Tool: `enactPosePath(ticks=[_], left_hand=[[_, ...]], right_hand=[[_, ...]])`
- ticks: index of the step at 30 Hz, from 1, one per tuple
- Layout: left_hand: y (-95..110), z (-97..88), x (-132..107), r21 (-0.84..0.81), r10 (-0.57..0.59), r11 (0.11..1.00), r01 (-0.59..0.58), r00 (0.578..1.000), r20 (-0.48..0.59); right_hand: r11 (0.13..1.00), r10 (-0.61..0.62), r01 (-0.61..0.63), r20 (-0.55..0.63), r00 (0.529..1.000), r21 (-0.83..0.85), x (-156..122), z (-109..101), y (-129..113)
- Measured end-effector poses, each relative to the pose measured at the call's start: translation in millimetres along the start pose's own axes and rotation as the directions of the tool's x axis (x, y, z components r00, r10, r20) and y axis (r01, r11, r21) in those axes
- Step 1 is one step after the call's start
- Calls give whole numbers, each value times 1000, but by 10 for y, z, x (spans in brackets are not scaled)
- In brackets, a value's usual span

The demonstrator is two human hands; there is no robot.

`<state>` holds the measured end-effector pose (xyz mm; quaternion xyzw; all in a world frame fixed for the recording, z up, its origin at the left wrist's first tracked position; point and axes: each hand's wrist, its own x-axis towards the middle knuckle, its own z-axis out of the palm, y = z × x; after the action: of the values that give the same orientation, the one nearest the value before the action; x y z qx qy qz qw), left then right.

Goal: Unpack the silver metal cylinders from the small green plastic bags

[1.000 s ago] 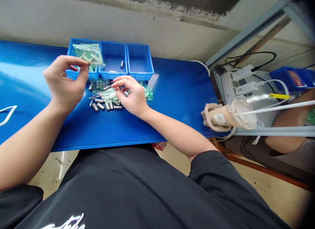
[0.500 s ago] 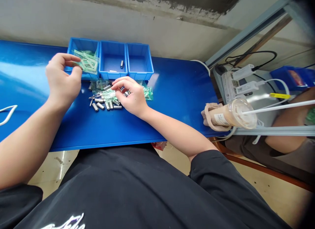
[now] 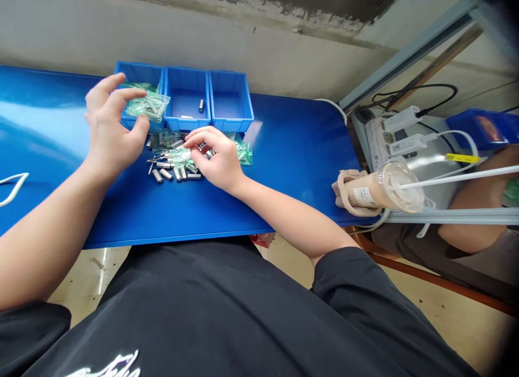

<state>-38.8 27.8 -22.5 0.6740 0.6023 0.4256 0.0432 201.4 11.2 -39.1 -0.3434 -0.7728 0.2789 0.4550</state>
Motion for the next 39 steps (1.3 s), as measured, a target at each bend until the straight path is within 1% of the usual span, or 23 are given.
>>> enactPosePath(ticks=[2, 4, 6, 8, 11, 14, 17, 21, 22, 24, 27, 29, 32, 35, 39], left_hand=[[37, -17, 1, -1, -17, 1000, 17, 998, 63], [92, -23, 8, 18, -84, 996, 82, 991, 108], [147, -20, 15, 46, -148, 989, 143, 980, 133], [185, -14, 17, 69, -178, 983, 169, 975, 136], [186, -1, 10, 87, -172, 983, 163, 977, 122], [148, 12, 7, 58, -144, 989, 139, 983, 114], [157, 3, 11, 43, -157, 987, 153, 980, 120], [324, -69, -11, 68, -190, 981, 182, 972, 135], [379, -93, -21, 76, -181, 982, 170, 969, 169], [475, -136, -39, 99, -194, 979, 178, 962, 190], [551, -170, -48, 141, -228, 970, 200, 947, 227], [562, -174, -45, 159, -236, 967, 201, 941, 244], [561, -170, -42, 178, -215, 969, 174, 945, 247], [560, -167, -44, 189, -188, 972, 141, 947, 260], [515, -155, -42, 179, -173, 975, 130, 951, 256]], right_hand=[[1000, 1, -1, 3, 1000, -3, 0, -1, -2], [1000, -6, 6, -3, 1000, 11, 0, 0, -2], [999, -21, 22, -19, 1000, 38, 0, 3, -3], [998, -28, 31, -37, 999, 58, -1, 8, -3], [999, -20, 22, -41, 999, 46, -1, 10, -3], [999, -15, 16, -32, 999, 42, 1, 8, -6], [998, -11, 13, -39, 999, 60, 3, 6, -14], [994, -36, 41, -58, 998, 97, 1, 6, -26], [993, -43, 49, -64, 997, 105, 1, 7, -28], [992, -50, 58, -73, 996, 115, 2, 8, -28], [992, -45, 53, -66, 997, 117, 4, 10, -24], [994, -29, 34, -45, 999, 106, 3, 9, -21], [995, -19, 22, -35, 999, 97, 1, 5, -23], [993, -33, 38, -49, 998, 113, 1, 1, -30], [990, -48, 55, -57, 997, 128, 3, 2, -32]])
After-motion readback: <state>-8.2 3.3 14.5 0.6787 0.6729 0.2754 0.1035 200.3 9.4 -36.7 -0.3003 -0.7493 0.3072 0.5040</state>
